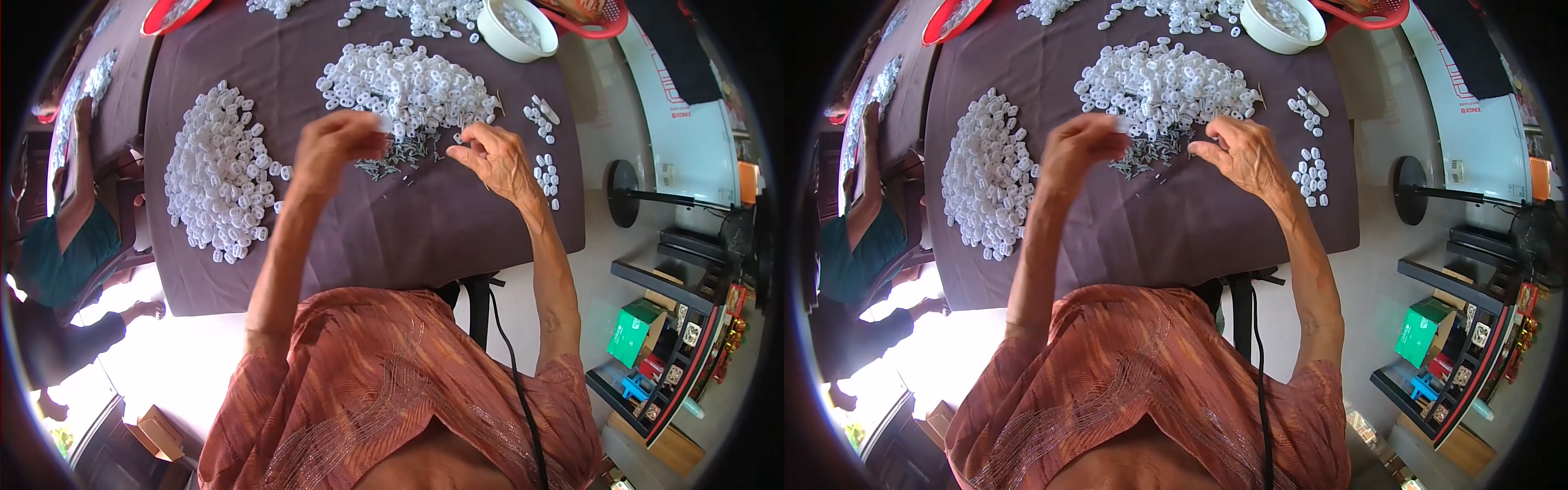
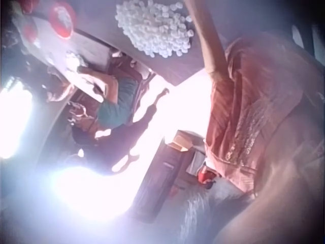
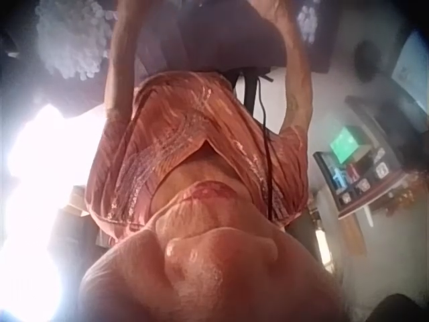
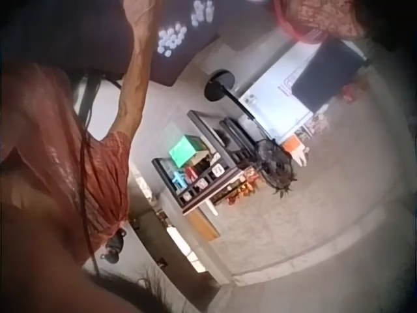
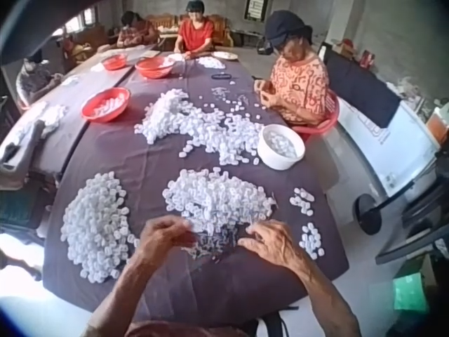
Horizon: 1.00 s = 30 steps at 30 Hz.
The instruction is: The person assembles plastic cord locks by inserting small pins into plastic toggles by hand.
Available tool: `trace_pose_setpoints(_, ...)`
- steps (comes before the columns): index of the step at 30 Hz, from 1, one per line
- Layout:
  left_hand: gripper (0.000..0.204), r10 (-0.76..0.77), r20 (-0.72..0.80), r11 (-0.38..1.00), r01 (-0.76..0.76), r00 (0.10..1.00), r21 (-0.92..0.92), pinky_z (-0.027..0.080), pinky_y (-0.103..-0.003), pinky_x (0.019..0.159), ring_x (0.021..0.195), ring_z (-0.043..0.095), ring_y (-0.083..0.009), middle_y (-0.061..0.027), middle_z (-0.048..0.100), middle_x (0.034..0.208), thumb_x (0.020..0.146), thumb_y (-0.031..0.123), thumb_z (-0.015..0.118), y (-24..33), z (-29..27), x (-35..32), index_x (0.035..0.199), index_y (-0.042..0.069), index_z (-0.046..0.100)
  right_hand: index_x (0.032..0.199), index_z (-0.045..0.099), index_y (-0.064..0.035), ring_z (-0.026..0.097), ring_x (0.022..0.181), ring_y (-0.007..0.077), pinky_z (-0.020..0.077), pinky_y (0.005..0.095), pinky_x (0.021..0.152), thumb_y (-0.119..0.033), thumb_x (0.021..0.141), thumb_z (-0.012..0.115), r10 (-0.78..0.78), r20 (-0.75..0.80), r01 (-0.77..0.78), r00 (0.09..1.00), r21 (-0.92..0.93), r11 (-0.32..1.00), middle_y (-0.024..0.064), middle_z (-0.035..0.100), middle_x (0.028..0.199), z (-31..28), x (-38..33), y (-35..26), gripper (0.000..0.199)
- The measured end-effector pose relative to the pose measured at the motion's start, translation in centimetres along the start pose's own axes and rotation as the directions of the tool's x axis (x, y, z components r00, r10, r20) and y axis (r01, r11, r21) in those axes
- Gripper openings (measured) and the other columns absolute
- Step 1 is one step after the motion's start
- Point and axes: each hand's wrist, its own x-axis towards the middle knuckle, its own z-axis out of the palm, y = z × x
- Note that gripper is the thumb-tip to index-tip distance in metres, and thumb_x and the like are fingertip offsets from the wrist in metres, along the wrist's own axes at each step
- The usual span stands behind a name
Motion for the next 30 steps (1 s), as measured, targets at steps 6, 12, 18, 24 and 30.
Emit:
trace_pose_setpoints(6, 0.018, 0.423, -0.28, 0.678, -0.096, 0.862, 0.728, 0.047, -0.028, 0.062, 0.068, 0.06, -0.0161, -0.0096, 0.063, 0.078, 0.079, 0.015, 0.06, 1.9, -7.8, -4.5, 0.089, 0.001, 0.063, 0.079, 0.054, -0.0001, 0.057, 0.058, 0.0239, 0.0442, 0.0316, 0.055, -0.013, 0.074, 0.063, 0.278, 0.042, -0.278, 0.96, -0.009, 0.961, 0.0122, 0.058, 0.068, 1.5, -1.9, 2.5, 0.016)
trace_pose_setpoints(12, 0.014, 0.646, -0.108, 0.156, 0.008, 0.756, 0.988, 0.048, -0.031, 0.065, 0.073, 0.063, -0.0242, -0.0117, 0.062, 0.083, 0.075, 0.01, 0.061, -0.3, -11.4, -5.8, 0.087, 0.002, 0.062, 0.08, 0.055, -0.0004, 0.058, 0.07, 0.0312, 0.0452, 0.0366, 0.062, -0.01, 0.075, 0.058, 0.273, -0.003, -0.273, 0.962, -0.054, 0.96, 0.013, 0.06, 0.076, 3.4, -0.5, 3.0, 0.012)
trace_pose_setpoints(18, 0.02, 0.605, -0.045, 0.032, 0.032, 0.795, 0.999, 0.046, -0.035, 0.068, 0.082, 0.059, -0.0281, -0.0116, 0.06, 0.091, 0.074, 0.012, 0.063, -0.3, -11.0, -6.1, 0.092, 0.003, 0.06, 0.082, 0.055, -0.0017, 0.058, 0.071, 0.032, 0.0449, 0.0383, 0.062, -0.01, 0.075, 0.058, 0.28, -0.035, -0.282, 0.959, -0.131, 0.95, 0.0138, 0.06, 0.078, 3.2, -1.3, 3.7, 0.011)
trace_pose_setpoints(24, 0.018, 0.633, 0.016, 0.149, -0.142, 0.774, 0.979, 0.047, -0.034, 0.066, 0.077, 0.06, -0.0273, -0.0111, 0.061, 0.087, 0.073, 0.012, 0.064, -0.8, -7.4, -4.4, 0.088, 0.003, 0.062, 0.084, 0.057, -0.0026, 0.058, 0.07, 0.0297, 0.0452, 0.0347, 0.063, -0.011, 0.074, 0.06, 0.344, -0.055, -0.347, 0.937, -0.229, 0.91, 0.0115, 0.06, 0.078, 3.4, -2.3, 3.5, 0.014)
trace_pose_setpoints(30, 0.017, 0.564, 0.238, 0.248, -0.437, 0.791, 0.864, 0.048, -0.032, 0.065, 0.073, 0.06, -0.0257, -0.011, 0.061, 0.084, 0.071, 0.01, 0.066, -3.0, -1.0, -2.3, 0.086, 0.003, 0.062, 0.085, 0.058, -0.0016, 0.058, 0.072, 0.0304, 0.0458, 0.0363, 0.064, -0.011, 0.074, 0.059, 0.229, -0.083, -0.242, 0.97, -0.224, 0.944, 0.012, 0.06, 0.08, 4.8, -1.9, 4.1, 0.014)
